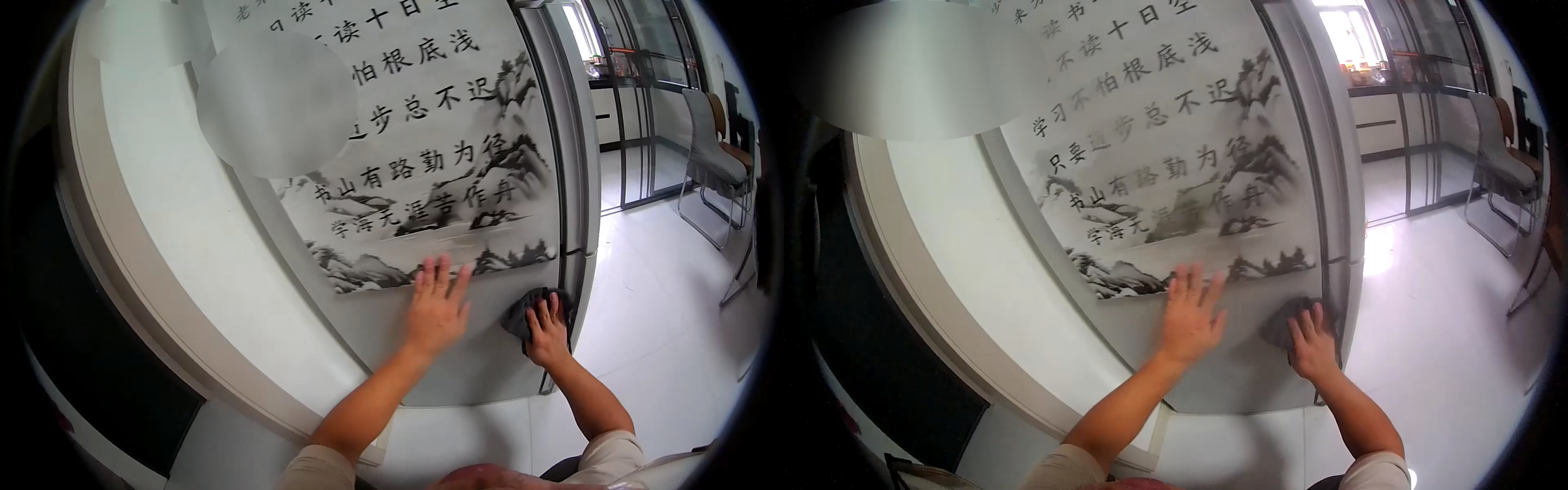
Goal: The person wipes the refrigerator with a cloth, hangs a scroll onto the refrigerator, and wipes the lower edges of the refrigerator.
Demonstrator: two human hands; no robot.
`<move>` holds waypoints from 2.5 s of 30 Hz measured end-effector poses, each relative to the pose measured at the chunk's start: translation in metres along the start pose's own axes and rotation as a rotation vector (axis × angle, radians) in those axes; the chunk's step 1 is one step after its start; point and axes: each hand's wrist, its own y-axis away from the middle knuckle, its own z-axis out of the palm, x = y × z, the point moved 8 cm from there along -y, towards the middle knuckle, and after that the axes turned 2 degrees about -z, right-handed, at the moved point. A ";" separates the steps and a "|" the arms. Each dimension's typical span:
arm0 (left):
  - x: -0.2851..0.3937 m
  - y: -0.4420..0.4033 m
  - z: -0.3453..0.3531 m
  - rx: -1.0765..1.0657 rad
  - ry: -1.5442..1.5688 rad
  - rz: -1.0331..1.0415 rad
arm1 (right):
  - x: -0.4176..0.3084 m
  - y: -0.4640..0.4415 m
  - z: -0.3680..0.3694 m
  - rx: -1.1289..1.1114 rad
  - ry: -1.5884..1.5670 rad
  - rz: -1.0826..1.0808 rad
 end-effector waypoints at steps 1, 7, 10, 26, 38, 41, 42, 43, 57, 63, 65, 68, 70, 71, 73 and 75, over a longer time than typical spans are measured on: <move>0.001 -0.002 -0.004 -0.010 0.039 0.003 | -0.011 -0.003 0.004 0.004 -0.004 -0.003; 0.005 0.005 -0.020 0.024 0.156 0.034 | -0.032 0.000 0.028 0.046 -0.031 0.012; -0.005 0.021 -0.029 0.062 0.233 0.085 | -0.033 0.001 0.026 0.028 -0.025 0.014; -0.013 0.103 -0.027 0.088 0.565 -0.330 | 0.088 -0.030 -0.005 0.004 0.004 0.050; 0.043 0.219 0.023 -0.860 0.768 -0.427 | 0.058 0.181 0.169 -0.791 -0.088 -0.340; 0.056 0.241 0.023 -0.937 0.752 -0.426 | 0.049 0.275 0.213 -1.170 -0.355 -0.385; 0.059 0.247 0.023 -0.947 0.744 -0.433 | 0.048 0.301 0.227 -1.236 -0.345 -0.419; 0.062 0.252 0.024 -0.956 0.738 -0.439 | 0.049 0.322 0.244 -1.369 -0.478 -0.233; 0.031 0.243 -0.018 -0.932 0.773 -0.344 | -0.184 0.038 0.215 -0.582 0.030 -0.776; 0.032 0.264 -0.022 -0.963 0.785 -0.341 | -0.199 0.252 0.316 -0.831 0.667 -1.758; 0.026 0.273 -0.023 -0.982 0.757 -0.349 | -0.185 0.315 0.384 -1.244 0.034 -1.055; 0.033 0.281 -0.039 -0.978 0.773 -0.346 | -0.142 0.348 0.390 -1.107 0.285 -1.088; 0.029 0.277 -0.042 -0.883 0.770 -0.344 | -0.123 0.339 0.385 -0.865 0.613 -1.262; 0.029 0.278 -0.041 -0.905 0.771 -0.325 | -0.136 0.297 0.359 -1.211 0.182 -0.902; 0.029 0.280 -0.041 -0.961 0.782 -0.288 | -0.171 0.299 0.367 -0.939 0.440 -1.301; 0.025 0.283 -0.037 -0.972 0.792 -0.340 | -0.211 0.296 0.376 -0.730 0.528 -1.502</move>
